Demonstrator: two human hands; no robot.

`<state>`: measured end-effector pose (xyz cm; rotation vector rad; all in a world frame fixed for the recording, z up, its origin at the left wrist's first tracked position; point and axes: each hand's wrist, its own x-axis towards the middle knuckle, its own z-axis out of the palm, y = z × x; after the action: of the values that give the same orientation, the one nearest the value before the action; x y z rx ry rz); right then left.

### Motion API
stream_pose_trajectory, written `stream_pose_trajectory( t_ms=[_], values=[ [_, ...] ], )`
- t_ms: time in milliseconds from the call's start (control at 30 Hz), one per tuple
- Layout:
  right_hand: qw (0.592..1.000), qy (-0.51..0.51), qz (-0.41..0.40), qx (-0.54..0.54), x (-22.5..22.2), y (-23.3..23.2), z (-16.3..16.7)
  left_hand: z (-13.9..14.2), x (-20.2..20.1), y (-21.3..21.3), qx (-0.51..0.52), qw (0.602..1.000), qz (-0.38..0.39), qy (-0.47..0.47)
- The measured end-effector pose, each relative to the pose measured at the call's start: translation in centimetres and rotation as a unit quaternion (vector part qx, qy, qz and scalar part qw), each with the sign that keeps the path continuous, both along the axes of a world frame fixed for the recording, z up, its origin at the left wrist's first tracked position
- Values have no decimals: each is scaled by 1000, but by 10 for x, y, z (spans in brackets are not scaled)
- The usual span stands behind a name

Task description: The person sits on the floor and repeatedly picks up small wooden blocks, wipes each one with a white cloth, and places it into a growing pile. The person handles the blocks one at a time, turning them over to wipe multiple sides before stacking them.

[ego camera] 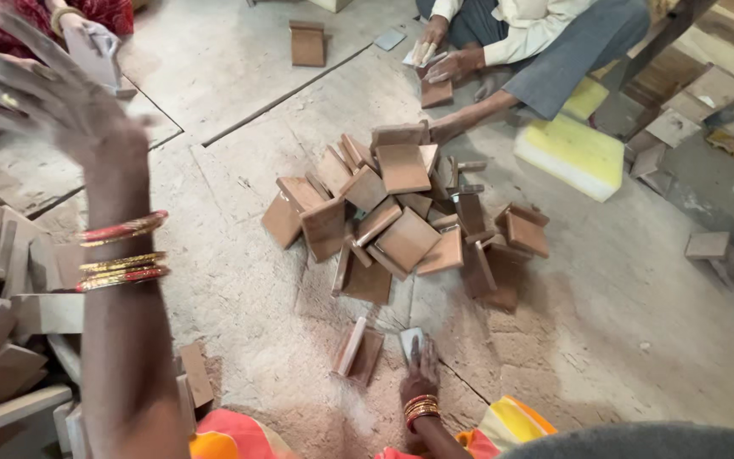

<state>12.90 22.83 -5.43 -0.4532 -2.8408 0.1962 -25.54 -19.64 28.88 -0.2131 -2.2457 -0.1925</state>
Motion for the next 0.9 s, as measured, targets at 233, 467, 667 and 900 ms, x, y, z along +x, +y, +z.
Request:
stream_pose_trajectory(
  t_ms=[233, 467, 667, 900],
  values=[
    [999, 6, -10, 42, 3, 1, 1, -39, 56, 2, 59, 985, 128, -104],
    [1000, -9, -3, 25, 1, -1, 9, -113, 113, 87, 94, 927, 101, -350],
    [994, -47, 2, 102, -11, 2, 15, -200, 187, 172, 111, 744, -213, -623],
    [977, -127, -104, -136, -62, 11, 29, -273, 252, 244, 277, 728, -149, -609]
  ],
)
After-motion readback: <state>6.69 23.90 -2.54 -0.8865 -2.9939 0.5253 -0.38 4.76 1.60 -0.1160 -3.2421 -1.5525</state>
